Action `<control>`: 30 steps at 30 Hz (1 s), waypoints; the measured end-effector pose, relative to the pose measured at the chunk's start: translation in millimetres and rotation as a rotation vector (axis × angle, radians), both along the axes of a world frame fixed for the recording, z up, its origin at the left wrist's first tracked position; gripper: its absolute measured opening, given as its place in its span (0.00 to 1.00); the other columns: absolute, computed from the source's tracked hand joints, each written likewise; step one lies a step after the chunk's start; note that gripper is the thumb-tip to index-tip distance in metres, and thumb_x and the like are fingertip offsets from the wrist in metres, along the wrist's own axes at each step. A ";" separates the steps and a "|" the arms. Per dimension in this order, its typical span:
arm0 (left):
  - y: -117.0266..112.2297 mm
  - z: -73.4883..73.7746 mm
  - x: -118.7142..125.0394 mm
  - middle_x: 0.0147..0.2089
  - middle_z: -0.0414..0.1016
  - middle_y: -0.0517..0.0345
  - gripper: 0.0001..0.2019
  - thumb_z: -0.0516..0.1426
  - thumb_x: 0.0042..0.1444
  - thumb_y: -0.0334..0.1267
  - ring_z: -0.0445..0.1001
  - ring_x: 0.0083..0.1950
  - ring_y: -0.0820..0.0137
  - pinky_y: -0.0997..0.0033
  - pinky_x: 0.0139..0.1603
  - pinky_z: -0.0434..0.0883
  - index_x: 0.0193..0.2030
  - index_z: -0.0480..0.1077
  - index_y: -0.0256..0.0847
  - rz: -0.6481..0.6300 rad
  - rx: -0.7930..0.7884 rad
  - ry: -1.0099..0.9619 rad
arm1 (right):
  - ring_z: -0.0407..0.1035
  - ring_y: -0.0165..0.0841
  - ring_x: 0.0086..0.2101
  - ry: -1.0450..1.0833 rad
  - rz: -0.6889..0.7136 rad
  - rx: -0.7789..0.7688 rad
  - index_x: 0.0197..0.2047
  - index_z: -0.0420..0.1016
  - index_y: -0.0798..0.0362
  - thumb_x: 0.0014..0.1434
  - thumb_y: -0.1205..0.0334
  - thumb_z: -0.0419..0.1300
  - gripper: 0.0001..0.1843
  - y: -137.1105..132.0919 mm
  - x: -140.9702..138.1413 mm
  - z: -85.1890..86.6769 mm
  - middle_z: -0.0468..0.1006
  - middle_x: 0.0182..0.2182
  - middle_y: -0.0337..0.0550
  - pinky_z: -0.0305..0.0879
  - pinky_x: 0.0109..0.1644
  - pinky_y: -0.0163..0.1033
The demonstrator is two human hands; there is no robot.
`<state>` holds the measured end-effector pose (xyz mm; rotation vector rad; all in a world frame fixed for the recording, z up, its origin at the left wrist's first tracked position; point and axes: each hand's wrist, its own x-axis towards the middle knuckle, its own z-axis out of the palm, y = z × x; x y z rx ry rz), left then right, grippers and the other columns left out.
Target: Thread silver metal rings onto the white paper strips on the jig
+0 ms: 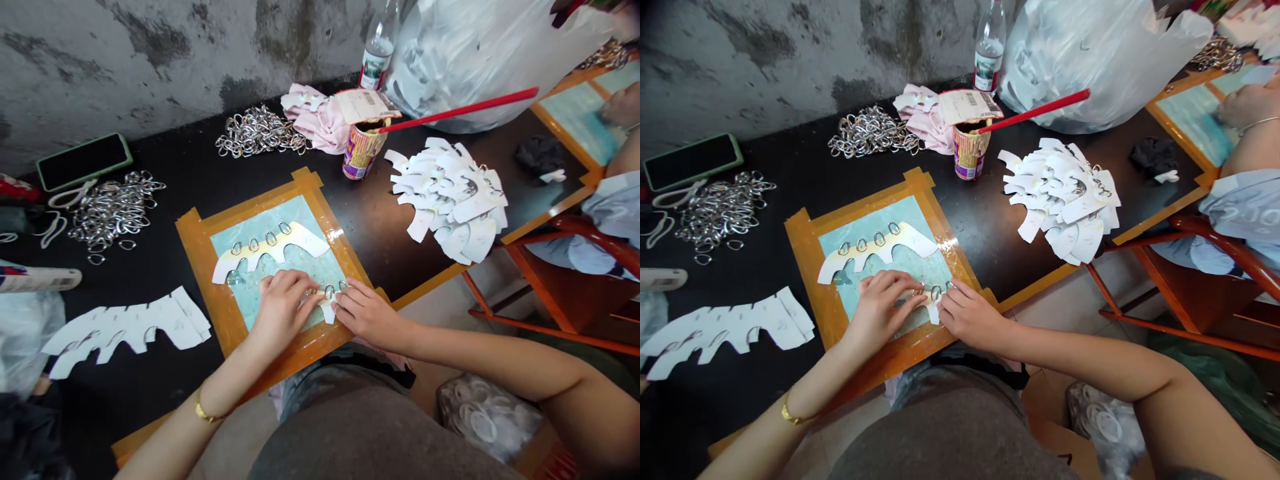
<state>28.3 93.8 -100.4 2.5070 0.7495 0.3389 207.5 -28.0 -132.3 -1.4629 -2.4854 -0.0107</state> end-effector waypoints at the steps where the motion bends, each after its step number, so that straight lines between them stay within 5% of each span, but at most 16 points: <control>1: -4.3 0.0 3.9 0.39 0.74 0.57 0.08 0.54 0.63 0.42 0.70 0.43 0.65 0.60 0.46 0.58 0.38 0.71 0.43 0.059 -0.003 0.034 | 0.68 0.36 0.43 0.007 -0.005 -0.007 0.45 0.73 0.60 0.66 0.68 0.51 0.10 -0.4 -0.3 -0.1 0.76 0.39 0.50 0.56 0.64 0.52; 7: -24.6 -1.9 28.1 0.35 0.71 0.54 0.11 0.53 0.63 0.43 0.69 0.38 0.62 0.61 0.39 0.59 0.33 0.68 0.40 0.080 0.095 0.254 | 0.68 0.37 0.43 0.003 -0.002 -0.045 0.44 0.73 0.62 0.65 0.68 0.52 0.10 -1.5 -0.1 3.1 0.74 0.37 0.49 0.56 0.64 0.51; 19: -32.1 -1.0 32.3 0.33 0.71 0.50 0.10 0.51 0.63 0.35 0.70 0.37 0.59 0.59 0.38 0.60 0.31 0.68 0.38 0.060 0.112 0.350 | 0.69 0.38 0.42 -0.041 -0.033 0.020 0.43 0.73 0.62 0.65 0.68 0.52 0.10 -4.3 -5.6 0.2 0.75 0.38 0.51 0.57 0.64 0.51; 30: -50.8 -11.9 17.5 0.37 0.71 0.51 0.10 0.51 0.64 0.37 0.65 0.43 0.58 0.57 0.39 0.57 0.32 0.67 0.41 0.331 0.117 0.194 | 0.69 0.39 0.44 -0.053 -0.040 -0.007 0.45 0.73 0.63 0.66 0.70 0.50 0.11 -6.6 -8.5 3.8 0.76 0.40 0.53 0.55 0.64 0.52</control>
